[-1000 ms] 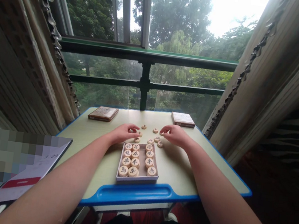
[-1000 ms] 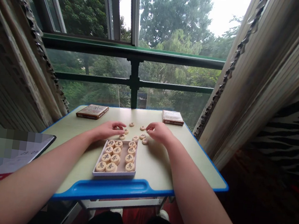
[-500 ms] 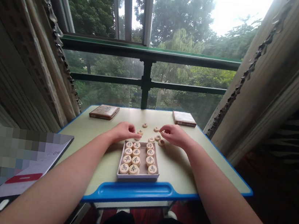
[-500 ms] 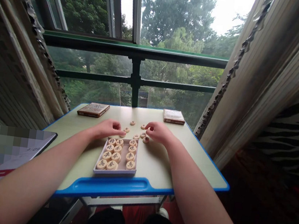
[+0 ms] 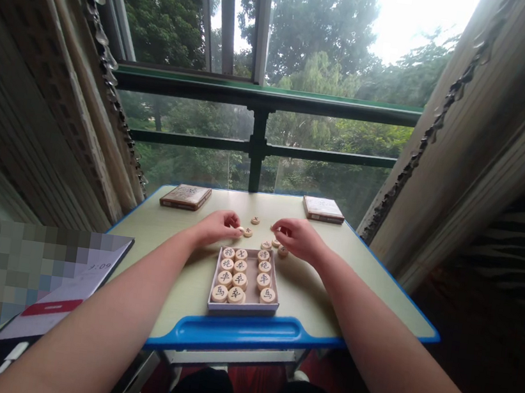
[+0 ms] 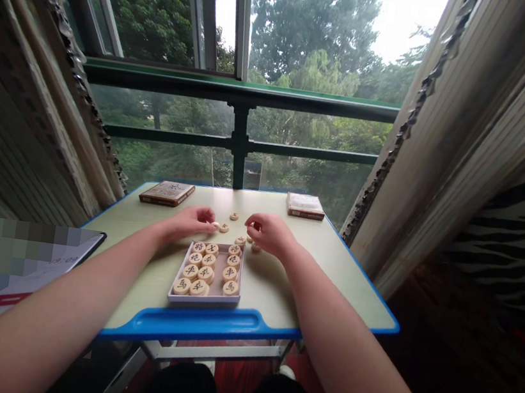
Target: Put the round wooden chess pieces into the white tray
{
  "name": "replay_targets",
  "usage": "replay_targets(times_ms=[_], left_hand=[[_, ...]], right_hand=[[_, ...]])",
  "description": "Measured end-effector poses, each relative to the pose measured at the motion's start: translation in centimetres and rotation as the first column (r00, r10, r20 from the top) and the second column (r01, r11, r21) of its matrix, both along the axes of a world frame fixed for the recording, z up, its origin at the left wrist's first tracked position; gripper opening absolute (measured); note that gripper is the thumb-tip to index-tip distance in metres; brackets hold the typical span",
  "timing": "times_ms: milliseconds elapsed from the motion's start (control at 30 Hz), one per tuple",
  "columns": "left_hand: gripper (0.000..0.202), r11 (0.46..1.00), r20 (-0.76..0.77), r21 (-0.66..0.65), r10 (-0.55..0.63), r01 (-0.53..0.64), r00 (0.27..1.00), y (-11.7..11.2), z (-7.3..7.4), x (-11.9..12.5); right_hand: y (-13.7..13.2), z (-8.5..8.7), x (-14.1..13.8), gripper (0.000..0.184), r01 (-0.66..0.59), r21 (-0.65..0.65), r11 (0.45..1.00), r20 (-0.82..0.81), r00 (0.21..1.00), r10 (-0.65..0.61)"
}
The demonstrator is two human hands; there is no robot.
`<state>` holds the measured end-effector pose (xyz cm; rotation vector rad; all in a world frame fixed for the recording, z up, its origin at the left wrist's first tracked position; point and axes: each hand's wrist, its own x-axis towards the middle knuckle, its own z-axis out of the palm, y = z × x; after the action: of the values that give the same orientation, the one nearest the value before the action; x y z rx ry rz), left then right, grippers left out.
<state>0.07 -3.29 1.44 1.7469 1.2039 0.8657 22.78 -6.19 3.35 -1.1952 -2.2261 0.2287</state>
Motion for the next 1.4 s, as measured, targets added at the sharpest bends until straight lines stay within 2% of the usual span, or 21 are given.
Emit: replay_targets(times_ms=[133,200,300,400,567,767,867,1000,1167,1400], left_hand=[[0.034,1.0,0.153,-0.003,-0.013,0.014,0.988,-0.5,0.9,0.1],[0.033,0.998,0.195,-0.027,-0.043,0.05,0.98,-0.9,1.2,0.4],[0.033,0.984,0.259,-0.11,-0.108,0.14,0.96,-1.6,1.6,0.9],[0.032,0.958,0.315,-0.192,-0.144,0.212,0.938,-2.2,1.9,1.4],[0.029,0.947,0.382,-0.219,-0.138,0.235,0.914,-2.4,2.2,1.4],[0.026,0.953,0.394,-0.218,-0.11,0.209,0.913,-2.1,2.2,1.1],[0.021,0.976,0.45,-0.188,-0.013,0.109,0.893,-1.6,2.1,0.7],[0.018,0.984,0.479,-0.179,0.093,-0.007,0.873,-0.9,1.9,0.3],[0.019,0.984,0.463,-0.177,0.09,-0.008,0.882,-0.8,1.7,0.2],[0.021,0.986,0.463,-0.165,0.076,0.002,0.883,-0.8,1.7,0.2]], right_hand=[[-0.4,-0.1,-0.6,0.011,-0.057,0.047,0.997,0.015,0.998,0.057],[-0.7,-0.3,-1.1,0.015,-0.068,0.108,0.992,-0.002,0.998,0.068],[-1.1,-0.7,-2.0,0.021,-0.118,0.216,0.969,-0.038,0.991,0.129],[-1.3,-0.8,-2.4,0.017,-0.178,0.301,0.937,-0.049,0.978,0.202],[-1.2,-0.7,-2.4,0.016,-0.179,0.342,0.922,-0.079,0.973,0.219],[-1.7,-0.5,-2.7,0.019,-0.154,0.225,0.962,-0.145,0.971,0.189],[-2.0,-0.3,-2.8,0.02,-0.141,0.107,0.984,-0.155,0.975,0.156],[-2.3,0.1,-2.9,0.018,-0.165,-0.054,0.985,-0.08,0.984,0.16],[-2.3,0.3,-3.0,0.02,-0.123,-0.158,0.98,0.003,0.992,0.125],[-2.3,0.4,-3.1,0.022,-0.098,-0.257,0.961,0.021,0.994,0.106]])
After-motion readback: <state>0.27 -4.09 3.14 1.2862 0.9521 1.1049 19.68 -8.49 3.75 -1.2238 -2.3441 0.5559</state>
